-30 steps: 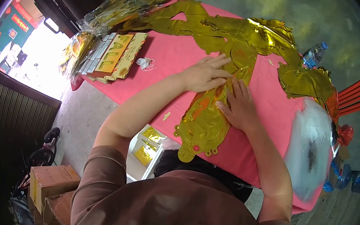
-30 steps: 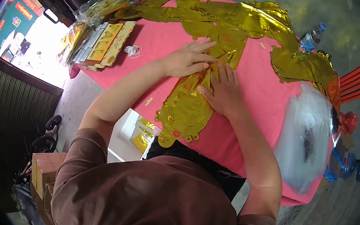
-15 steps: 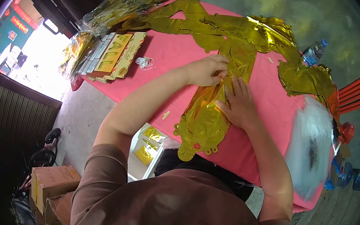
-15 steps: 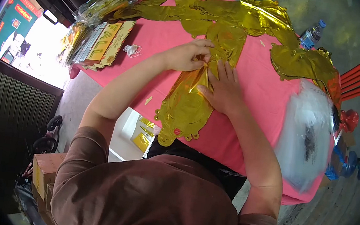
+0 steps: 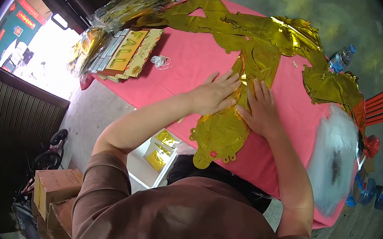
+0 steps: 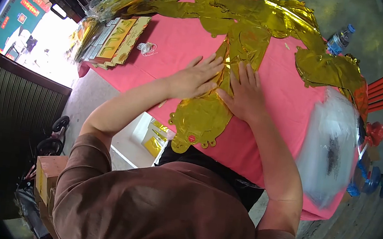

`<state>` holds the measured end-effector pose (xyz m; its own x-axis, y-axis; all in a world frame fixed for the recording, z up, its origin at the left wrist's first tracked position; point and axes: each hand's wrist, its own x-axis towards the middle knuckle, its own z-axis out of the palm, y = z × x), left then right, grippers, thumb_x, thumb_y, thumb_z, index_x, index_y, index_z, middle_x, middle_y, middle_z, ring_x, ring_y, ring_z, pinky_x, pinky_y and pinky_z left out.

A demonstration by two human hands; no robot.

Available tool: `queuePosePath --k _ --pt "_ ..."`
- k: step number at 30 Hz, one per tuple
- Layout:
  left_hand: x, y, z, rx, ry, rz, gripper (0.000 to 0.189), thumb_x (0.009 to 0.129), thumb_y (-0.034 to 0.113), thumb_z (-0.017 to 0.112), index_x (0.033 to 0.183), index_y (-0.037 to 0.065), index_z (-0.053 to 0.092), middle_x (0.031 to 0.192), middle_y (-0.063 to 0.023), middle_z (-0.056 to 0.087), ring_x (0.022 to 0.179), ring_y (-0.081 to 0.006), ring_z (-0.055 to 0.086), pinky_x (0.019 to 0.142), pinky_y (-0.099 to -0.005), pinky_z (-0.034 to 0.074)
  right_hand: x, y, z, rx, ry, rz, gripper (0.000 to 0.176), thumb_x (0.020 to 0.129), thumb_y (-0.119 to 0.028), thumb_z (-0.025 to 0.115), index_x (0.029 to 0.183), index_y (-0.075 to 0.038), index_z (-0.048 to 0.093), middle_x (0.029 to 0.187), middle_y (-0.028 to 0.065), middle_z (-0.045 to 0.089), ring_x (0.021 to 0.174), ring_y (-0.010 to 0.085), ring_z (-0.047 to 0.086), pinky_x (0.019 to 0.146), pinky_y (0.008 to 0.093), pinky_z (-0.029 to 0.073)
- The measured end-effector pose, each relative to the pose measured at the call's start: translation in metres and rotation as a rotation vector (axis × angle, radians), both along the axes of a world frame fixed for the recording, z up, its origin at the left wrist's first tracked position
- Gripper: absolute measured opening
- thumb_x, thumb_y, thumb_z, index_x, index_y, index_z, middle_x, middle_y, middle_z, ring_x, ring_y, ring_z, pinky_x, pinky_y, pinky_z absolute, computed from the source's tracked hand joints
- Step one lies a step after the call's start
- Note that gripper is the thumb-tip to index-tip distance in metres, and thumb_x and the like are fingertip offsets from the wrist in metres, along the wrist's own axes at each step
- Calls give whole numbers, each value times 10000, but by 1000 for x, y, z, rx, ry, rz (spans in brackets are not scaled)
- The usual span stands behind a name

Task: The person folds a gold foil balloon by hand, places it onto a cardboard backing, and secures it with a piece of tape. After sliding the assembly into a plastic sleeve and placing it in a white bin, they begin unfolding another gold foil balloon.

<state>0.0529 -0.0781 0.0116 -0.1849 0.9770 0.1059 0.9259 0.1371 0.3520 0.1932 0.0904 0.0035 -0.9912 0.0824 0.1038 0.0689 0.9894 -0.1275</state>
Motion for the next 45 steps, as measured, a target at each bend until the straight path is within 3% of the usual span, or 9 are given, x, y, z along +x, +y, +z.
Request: queuePosePath --k 3,14,23,26,28,29,31,38,45 --pt "10 -3 6 -88 68 28 631 958 381 414 1437 11 235 1507 -209 183 1415 -351 119 1125 -527 125 0 2 -3 -102 71 -4 715 925 -469 425 1439 -10 233 1496 215 211 1397 368 166 1132 483 124" --pt "18 11 7 -163 119 77 734 916 440 450 1461 31 177 1512 -192 188 1420 -329 117 1132 -521 110 0 6 -9 -97 72 33 707 925 -562 358 1451 -101 260 1489 229 213 1391 391 160 1125 520 110" --pt "29 -44 27 -133 -84 -21 705 924 434 469 1450 34 226 1513 -194 187 1426 -305 102 1144 -495 79 1 2 -3 -76 40 17 670 906 -497 451 1435 -111 305 1499 216 197 1394 378 155 1129 496 119" --pt "22 -71 32 -36 -213 -60 545 916 286 535 1378 33 392 1456 -183 332 1392 -311 237 1132 -475 177 1 3 -5 -73 52 19 673 899 -498 463 1434 -118 309 1497 216 202 1394 376 159 1129 497 120" --pt "10 -78 30 130 -312 -50 416 850 142 610 1246 33 538 1283 -172 526 1256 -325 443 1043 -428 361 1 3 -5 -69 51 21 674 896 -498 468 1432 -120 313 1496 216 206 1393 376 161 1128 496 122" --pt "7 -79 29 128 -313 -45 416 850 142 610 1246 33 538 1283 -172 526 1256 -325 443 1043 -428 361 1 3 -4 -61 58 20 675 894 -499 471 1430 -118 317 1494 217 212 1391 377 167 1128 496 125" --pt "5 -74 38 191 -99 -21 334 778 43 639 1110 26 604 1048 -140 613 1042 -313 563 884 -381 480 0 3 -5 -51 66 27 677 892 -500 473 1428 -116 321 1492 217 218 1389 378 174 1127 495 127" --pt "-12 -41 40 52 246 -199 236 754 99 618 983 40 611 940 -90 576 929 -262 569 799 -365 494 1 2 -1 -71 51 9 683 885 -505 482 1428 -121 324 1493 212 221 1390 376 176 1128 489 131" --pt "-27 -20 28 300 383 -330 200 760 144 583 935 52 609 976 -66 583 966 -248 574 817 -354 497 0 2 -4 -57 53 8 681 889 -506 480 1433 -130 313 1500 200 211 1390 370 180 1131 483 131"
